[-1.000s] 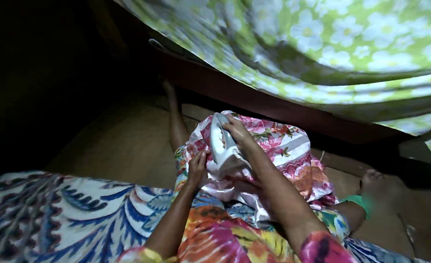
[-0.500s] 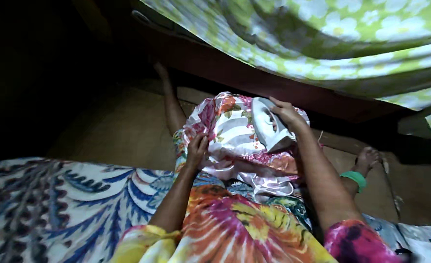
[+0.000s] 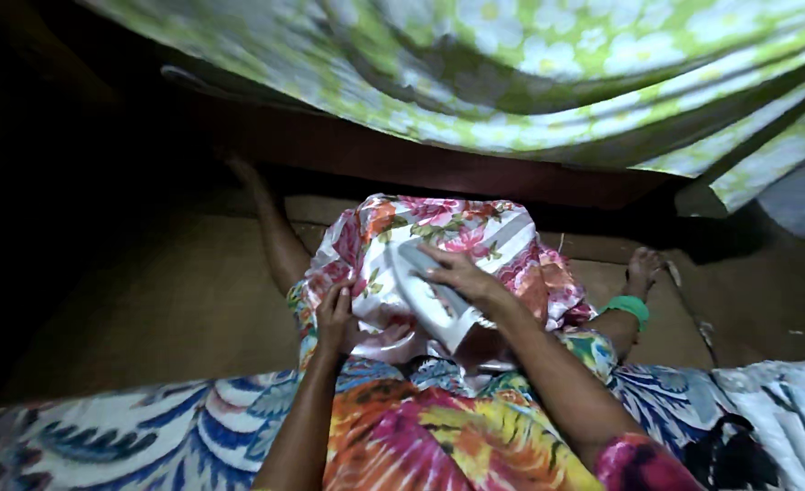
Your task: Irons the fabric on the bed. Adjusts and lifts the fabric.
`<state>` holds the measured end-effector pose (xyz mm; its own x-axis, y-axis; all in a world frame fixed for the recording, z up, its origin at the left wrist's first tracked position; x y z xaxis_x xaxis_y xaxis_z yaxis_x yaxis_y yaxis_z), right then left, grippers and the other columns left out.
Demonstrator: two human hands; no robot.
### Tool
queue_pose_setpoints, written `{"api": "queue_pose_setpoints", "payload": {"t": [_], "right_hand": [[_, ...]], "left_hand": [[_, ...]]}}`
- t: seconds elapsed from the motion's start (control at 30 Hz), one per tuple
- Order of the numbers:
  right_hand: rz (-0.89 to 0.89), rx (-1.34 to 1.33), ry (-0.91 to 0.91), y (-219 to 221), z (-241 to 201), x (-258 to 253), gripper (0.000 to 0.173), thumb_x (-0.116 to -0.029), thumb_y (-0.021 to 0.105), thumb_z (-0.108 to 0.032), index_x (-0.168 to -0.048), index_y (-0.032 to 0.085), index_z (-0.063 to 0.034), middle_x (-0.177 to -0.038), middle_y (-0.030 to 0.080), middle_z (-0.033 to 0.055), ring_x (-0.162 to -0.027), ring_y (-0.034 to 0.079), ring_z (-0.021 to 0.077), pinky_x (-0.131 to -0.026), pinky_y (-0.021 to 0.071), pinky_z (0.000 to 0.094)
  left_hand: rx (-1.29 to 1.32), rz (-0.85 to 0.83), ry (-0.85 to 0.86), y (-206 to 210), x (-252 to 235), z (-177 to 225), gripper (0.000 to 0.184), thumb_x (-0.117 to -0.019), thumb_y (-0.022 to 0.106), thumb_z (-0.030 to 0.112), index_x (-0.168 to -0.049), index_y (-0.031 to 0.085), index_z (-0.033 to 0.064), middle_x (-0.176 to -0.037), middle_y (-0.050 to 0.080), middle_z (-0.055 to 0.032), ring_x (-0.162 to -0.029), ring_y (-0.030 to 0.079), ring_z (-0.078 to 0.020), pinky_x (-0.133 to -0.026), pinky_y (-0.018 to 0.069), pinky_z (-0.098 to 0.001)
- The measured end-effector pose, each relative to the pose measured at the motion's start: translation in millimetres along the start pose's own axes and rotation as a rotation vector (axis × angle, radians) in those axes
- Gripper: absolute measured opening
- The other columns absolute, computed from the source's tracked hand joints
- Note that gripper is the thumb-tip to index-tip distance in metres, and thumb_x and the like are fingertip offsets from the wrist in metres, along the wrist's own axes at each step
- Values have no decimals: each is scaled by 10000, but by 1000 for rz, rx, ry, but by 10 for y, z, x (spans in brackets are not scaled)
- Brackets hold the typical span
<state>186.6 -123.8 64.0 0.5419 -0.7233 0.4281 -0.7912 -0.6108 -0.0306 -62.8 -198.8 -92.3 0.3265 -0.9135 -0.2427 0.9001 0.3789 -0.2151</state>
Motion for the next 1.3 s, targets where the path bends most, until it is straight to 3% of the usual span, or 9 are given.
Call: {"api": "queue_pose_setpoints", "payload": {"t": [0.2,0.43,0.63,0.7,0.77,0.9,1.03,1.13,1.3], "right_hand": [[-7,262,17,335,-266,-250,581,-1104,473,-291,-1639,247,-316,-935,609,151,-530,513,157,-517,493,320],[182,417,17,-343,-345,-40,491,-1109,459,-274,-1594,383,-271,-1049,640,192,-583,524,198,-553,488,371],[572,428,-25,-1632,-32,-2,467,-1094,478,-218,-1553,451,-136,-1401,595,219,-1074,670,344,-930,531,555],[691,318,19,-1889,37,50,475,-1108,441,-224,-1574,404,-139,-1187,636,211,-708,605,232,-630,540,428],[733,189,44,-2002,69,132,484,-1112,425,-235,-1586,375,-154,-1107,621,181,-582,532,174,-525,504,359],[668,58,29,-1794,107,315,479,-1104,419,-208,-1581,376,-187,-995,618,110,-546,516,124,-485,490,307],[398,-11,20,-1298,239,433,507,-1096,410,-161,-1596,351,-221,-848,622,96,-503,530,135,-467,509,311],[234,-4,24,-822,142,414,516,-1082,419,-104,-1592,359,-160,-828,629,93,-497,542,137,-472,520,302],[236,96,-42,-643,-64,-98,485,-1099,448,-167,-1580,391,-177,-867,634,104,-493,515,116,-471,504,289]], "left_hand": [[-6,17,-35,-19,50,119,375,-1064,375,143,-1201,634,-92,-1102,684,-135,-956,634,-54,-880,518,-244],[-31,-3,-22,14,59,174,332,-1057,432,129,-1199,624,-100,-1041,676,-121,-881,608,-17,-813,503,-193],[-52,-33,-27,9,53,132,333,-1060,459,165,-1201,627,-85,-995,672,-120,-832,613,-52,-785,522,-242],[-64,-48,2,12,52,116,348,-1038,515,203,-1216,628,-73,-1021,686,-130,-861,646,-75,-797,550,-259],[-97,-66,-5,12,61,126,417,-994,585,252,-1255,613,-72,-1088,686,-180,-908,661,-140,-820,552,-312],[-110,-66,-61,10,79,184,462,-973,640,263,-1280,600,-80,-1139,674,-229,-957,666,-210,-858,548,-373],[-92,-55,-23,16,60,139,430,-974,635,271,-1241,624,-66,-1125,686,-186,-982,667,-160,-876,552,-326],[-91,-59,-59,19,35,145,425,-970,624,259,-1237,628,-71,-1130,687,-187,-997,665,-166,-892,545,-334],[-65,-56,-92,13,41,213,400,-976,628,235,-1241,625,-64,-1121,679,-180,-990,653,-149,-896,534,-318]]}}
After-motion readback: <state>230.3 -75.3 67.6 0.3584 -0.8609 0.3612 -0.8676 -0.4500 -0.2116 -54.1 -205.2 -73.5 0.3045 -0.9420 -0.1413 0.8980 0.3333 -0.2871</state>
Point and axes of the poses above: each hand's wrist, its own x-axis away from the middle knuckle, its own y-axis out of the palm, z = x × y, the point moved 3 cm from there along -x, towards the middle knuckle
